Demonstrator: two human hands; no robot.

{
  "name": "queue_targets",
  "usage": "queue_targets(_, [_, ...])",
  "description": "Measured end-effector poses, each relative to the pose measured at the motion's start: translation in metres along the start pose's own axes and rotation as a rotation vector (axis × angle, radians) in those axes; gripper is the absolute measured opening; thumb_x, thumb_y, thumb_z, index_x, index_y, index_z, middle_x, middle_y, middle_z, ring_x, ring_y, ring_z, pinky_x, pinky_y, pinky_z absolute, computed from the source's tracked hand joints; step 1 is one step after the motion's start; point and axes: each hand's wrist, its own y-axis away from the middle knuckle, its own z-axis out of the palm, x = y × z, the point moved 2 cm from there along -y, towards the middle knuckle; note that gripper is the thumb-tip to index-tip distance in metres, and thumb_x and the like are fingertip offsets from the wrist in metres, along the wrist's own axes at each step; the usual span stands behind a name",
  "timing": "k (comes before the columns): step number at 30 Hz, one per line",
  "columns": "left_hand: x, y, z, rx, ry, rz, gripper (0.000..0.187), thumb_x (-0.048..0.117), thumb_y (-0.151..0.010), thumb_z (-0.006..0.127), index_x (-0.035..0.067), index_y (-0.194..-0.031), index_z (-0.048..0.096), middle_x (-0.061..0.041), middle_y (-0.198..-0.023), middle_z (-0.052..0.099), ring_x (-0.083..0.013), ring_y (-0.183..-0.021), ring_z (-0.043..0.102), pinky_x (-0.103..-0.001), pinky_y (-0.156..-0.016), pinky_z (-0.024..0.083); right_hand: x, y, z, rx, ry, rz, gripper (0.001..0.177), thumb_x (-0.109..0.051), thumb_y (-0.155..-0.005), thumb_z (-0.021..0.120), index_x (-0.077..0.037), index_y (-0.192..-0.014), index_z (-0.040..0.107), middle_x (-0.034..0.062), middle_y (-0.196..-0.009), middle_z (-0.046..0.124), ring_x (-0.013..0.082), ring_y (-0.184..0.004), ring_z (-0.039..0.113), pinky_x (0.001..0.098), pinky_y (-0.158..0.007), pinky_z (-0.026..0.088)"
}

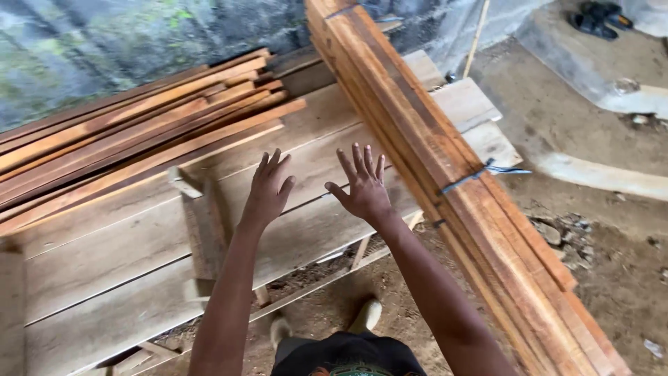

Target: The recorder is sorting and arranging thin wooden slats on a workbench in a workshop.

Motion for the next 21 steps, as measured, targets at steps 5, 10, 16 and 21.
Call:
queue_targets(5, [-0.046,0.039,-0.051,0.128,0.033,0.072,0.052,0.035,-0.102,0.063,0.021,-0.152,0.056,-0.017,-0.159,0.047,-0.0505,-0.147,0.034,-0.056,-0.118,0.033,-0.087,-0.010,0.022,0.058,-0.055,-0.091,0.089,-0.066,-0.091,0.065,-0.024,-0.164,0.035,0.0245,-0.166,0.032,0.0507,-0.152,0.028,0.0735,-0.120,0.016])
queue_targets(10, [-0.101,0.096,-0.132,0.028,-0.002,-0.037,0.054,0.039,-0.102,0.062,0.025,-0.153,0.053,-0.013,-0.162,0.044,-0.0466,-0.151,0.030,-0.059,-0.119,0.029,-0.196,-0.013,0.051,-0.027,-0.095,-0.073,0.085,-0.067,-0.096,0.057,-0.022,-0.164,0.033,0.0271,-0.166,0.030,0.0506,-0.153,0.024,0.0721,-0.121,0.013])
queue_targets(16, [-0.201,0.171,-0.232,-0.045,0.057,-0.175,0.056,0.045,-0.105,0.055,0.026,-0.157,0.047,-0.008,-0.168,0.035,-0.0394,-0.157,0.018,-0.059,-0.124,0.020,-0.315,-0.018,0.113,-0.036,-0.160,-0.047,0.081,-0.060,-0.098,0.058,-0.020,-0.164,0.032,0.0281,-0.166,0.029,0.0506,-0.153,0.024,0.0727,-0.120,0.013])
queue_targets(21, [-0.271,0.246,-0.288,0.020,0.022,-0.220,0.056,0.041,-0.103,0.060,0.025,-0.156,0.048,-0.009,-0.167,0.036,-0.0407,-0.155,0.023,-0.058,-0.123,0.024,-0.393,-0.014,0.160,-0.075,-0.258,-0.067,0.086,-0.062,-0.095,0.060,-0.019,-0.165,0.032,0.0292,-0.167,0.026,0.0529,-0.154,0.021,0.0731,-0.121,0.009])
